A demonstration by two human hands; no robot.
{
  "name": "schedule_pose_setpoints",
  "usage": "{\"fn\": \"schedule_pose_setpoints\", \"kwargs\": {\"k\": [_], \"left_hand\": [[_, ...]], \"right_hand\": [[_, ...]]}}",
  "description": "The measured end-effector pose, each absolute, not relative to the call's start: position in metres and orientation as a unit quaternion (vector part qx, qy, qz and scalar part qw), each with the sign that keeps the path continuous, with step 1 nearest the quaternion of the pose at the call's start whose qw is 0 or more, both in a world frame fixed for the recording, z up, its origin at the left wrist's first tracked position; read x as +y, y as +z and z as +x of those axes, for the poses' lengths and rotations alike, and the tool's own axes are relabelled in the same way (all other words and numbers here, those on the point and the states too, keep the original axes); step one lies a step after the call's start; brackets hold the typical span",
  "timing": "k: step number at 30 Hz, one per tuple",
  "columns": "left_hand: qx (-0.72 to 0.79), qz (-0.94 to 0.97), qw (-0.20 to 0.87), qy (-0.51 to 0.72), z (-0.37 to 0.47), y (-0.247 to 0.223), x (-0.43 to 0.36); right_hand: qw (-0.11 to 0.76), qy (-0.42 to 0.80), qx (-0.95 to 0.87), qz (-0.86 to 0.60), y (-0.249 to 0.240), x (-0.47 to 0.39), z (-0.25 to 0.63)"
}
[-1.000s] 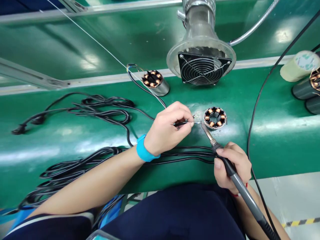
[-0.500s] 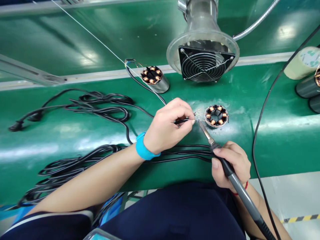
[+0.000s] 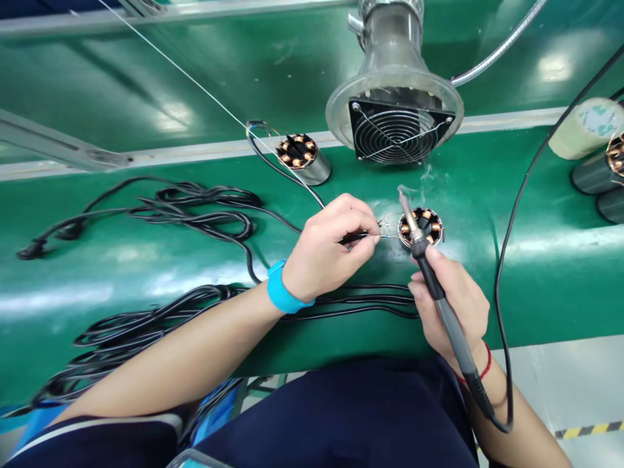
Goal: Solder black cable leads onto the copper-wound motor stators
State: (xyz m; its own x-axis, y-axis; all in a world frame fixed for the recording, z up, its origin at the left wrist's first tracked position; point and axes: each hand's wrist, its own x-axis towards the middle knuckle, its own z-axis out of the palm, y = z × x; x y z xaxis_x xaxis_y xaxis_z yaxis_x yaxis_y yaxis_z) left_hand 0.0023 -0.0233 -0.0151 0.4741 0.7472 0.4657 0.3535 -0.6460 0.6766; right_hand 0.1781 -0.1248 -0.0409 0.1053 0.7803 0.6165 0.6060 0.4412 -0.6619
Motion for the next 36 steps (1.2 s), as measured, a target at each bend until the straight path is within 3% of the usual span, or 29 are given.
{"fn": "schedule_pose_setpoints", "kwargs": {"k": [14, 17, 20, 23, 30, 36], "left_hand": [[0.315, 0.822, 0.266, 0.393, 0.001, -0.017, -0.022], [0.367, 0.779, 0.372, 0.348, -0.003, -0.016, -0.018], [0.417, 0.68, 0.56, 0.222, -0.008, -0.013, -0.01], [0.413, 0.601, 0.669, 0.142, -0.012, -0.007, -0.002], [0.463, 0.439, 0.734, 0.232, -0.005, -0.002, -0.005], [0.45, 0.415, 0.75, 0.25, 0.001, -0.007, -0.008]], "right_hand": [[0.404, 0.12, -0.709, -0.566, -0.018, -0.098, 0.182], [0.403, 0.124, -0.699, -0.577, -0.016, -0.085, 0.186], [0.369, 0.148, -0.71, -0.581, -0.015, -0.068, 0.189], [0.35, 0.182, -0.727, -0.562, -0.018, -0.055, 0.191], [0.391, 0.188, -0.71, -0.555, -0.031, -0.058, 0.186], [0.428, 0.156, -0.702, -0.547, -0.036, -0.066, 0.184]]}}
